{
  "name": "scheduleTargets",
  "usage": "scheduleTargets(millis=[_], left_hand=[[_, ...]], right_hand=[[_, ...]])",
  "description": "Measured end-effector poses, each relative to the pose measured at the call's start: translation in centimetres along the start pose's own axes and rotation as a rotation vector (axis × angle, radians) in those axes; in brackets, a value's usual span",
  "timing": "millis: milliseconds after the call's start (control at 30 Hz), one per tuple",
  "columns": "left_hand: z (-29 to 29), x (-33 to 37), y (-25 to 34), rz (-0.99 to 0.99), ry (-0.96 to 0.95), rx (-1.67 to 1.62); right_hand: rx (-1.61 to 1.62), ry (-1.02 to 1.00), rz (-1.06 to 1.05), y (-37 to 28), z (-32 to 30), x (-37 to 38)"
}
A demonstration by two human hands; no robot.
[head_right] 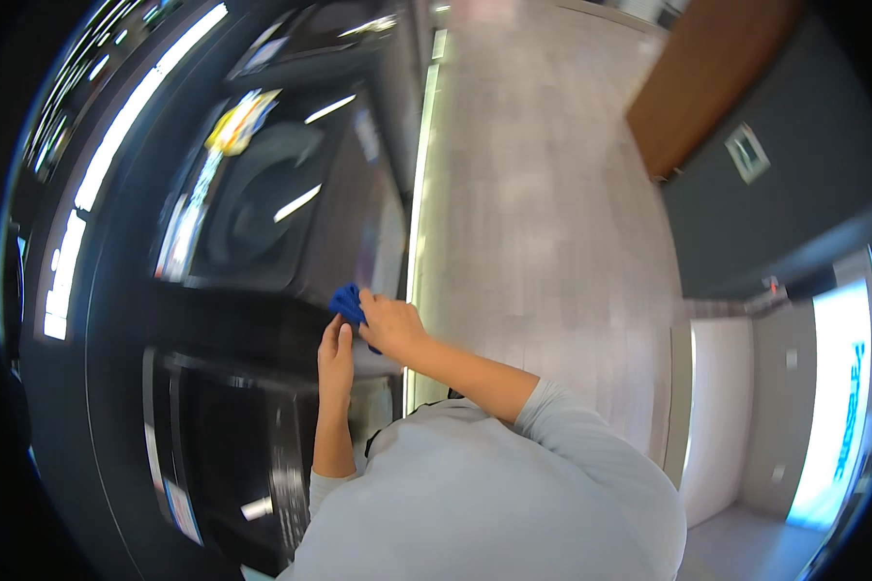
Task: The person wipes the front glass and control panel of several washing machines using a blue cloth. They move between units, folding the cloth and wiping different areas including the door, control panel, and top surface.
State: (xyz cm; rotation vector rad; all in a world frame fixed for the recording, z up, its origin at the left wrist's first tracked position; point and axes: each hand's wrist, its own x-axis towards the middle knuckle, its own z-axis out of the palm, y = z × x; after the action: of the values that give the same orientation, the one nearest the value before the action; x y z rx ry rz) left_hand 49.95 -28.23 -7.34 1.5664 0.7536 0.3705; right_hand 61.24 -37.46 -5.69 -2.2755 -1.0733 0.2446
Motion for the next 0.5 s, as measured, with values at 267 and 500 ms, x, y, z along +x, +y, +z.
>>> scheduleTargets(millis=[267,500], left_hand=[[17.6,4.6,4.6,-0.561,-0.541,-0.760],[28.0,4.7,5.0,-0.763,-0.681,-0.568]], right_hand=[[-0.230,0.432,0.122,9.7,-8.6,-6.1],[0.044,0.703,0.351,13.8,-11.8,-13.7]])
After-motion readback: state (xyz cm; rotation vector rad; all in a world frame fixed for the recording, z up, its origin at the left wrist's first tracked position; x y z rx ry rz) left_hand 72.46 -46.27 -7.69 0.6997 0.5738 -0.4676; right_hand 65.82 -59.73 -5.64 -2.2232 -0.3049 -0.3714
